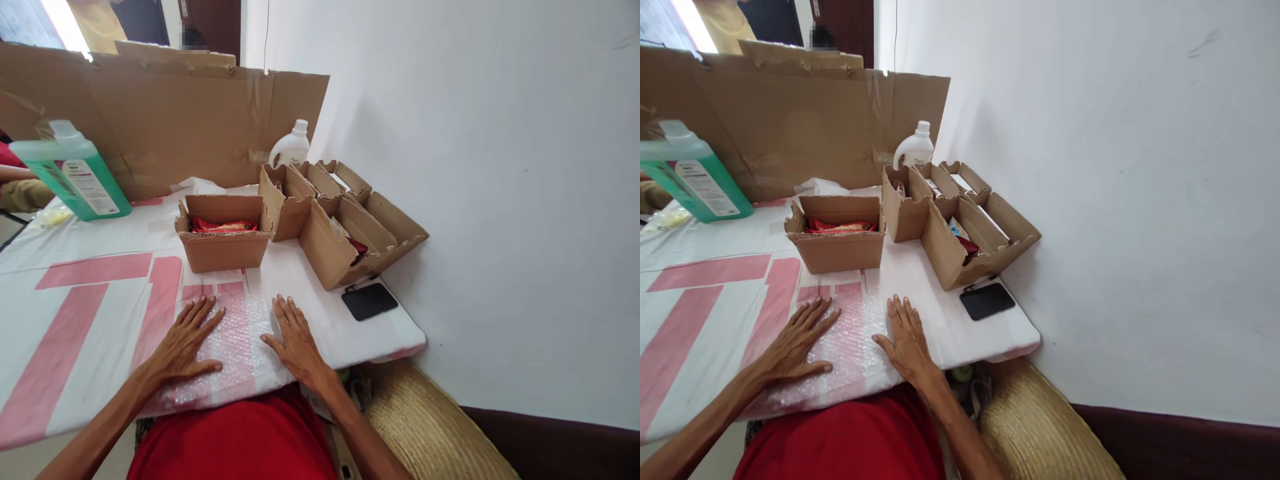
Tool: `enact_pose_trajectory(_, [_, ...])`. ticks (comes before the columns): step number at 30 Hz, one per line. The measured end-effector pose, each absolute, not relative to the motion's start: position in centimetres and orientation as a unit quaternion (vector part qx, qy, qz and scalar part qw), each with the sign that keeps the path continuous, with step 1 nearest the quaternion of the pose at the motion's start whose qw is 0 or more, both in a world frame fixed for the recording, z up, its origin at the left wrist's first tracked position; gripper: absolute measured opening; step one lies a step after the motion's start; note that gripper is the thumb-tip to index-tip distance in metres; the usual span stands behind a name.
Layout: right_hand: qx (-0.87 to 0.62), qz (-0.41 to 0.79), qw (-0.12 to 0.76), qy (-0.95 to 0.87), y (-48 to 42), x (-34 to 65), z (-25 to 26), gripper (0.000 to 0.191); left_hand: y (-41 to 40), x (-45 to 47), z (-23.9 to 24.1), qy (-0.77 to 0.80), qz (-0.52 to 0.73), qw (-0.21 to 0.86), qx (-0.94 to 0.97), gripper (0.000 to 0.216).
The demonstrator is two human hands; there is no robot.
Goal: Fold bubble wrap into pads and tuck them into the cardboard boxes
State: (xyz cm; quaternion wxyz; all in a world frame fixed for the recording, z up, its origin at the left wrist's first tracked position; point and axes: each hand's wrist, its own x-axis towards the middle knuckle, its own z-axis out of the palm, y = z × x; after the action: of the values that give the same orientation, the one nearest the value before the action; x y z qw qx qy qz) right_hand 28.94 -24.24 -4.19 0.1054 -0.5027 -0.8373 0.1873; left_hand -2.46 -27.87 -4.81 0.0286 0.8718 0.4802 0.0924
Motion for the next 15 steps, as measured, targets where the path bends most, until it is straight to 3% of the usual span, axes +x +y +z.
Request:
enact_pose_trajectory(3, [-0.409, 0.188, 0.118, -0.885, -24.1, 30.5, -3.1, 0.071, -29.0, -2.8, -3.9, 0.497, 0.131, 0.033, 0.857, 0.101])
enact_pose_trajectory(6, [-0.343, 0.221, 0.077, -0.91, -23.9, 31.5, -2.7, 0.069, -31.8, -3.0, -3.3, 0.494, 0.153, 0.013, 0.856, 0.099])
enact_pose_trajectory(9, [-0.317, 0.241, 0.042, -0.917, -24.5, 32.2, -3.1, 0.083, -35.0, -2.8, -3.6, 0.459, 0.129, -0.018, 0.879, 0.097])
enact_pose_trajectory(12, [-0.288, 0.23, 0.029, -0.929, -25.6, 33.0, -3.7, 0.096, -37.1, -2.7, -4.5, 0.467, 0.125, -0.048, 0.874, 0.077])
enact_pose_trajectory(15, [-0.27, 0.217, 0.025, -0.938, -26.5, 33.8, -4.0, 0.096, -38.0, -3.1, -5.2, 0.479, 0.143, -0.032, 0.865, 0.071])
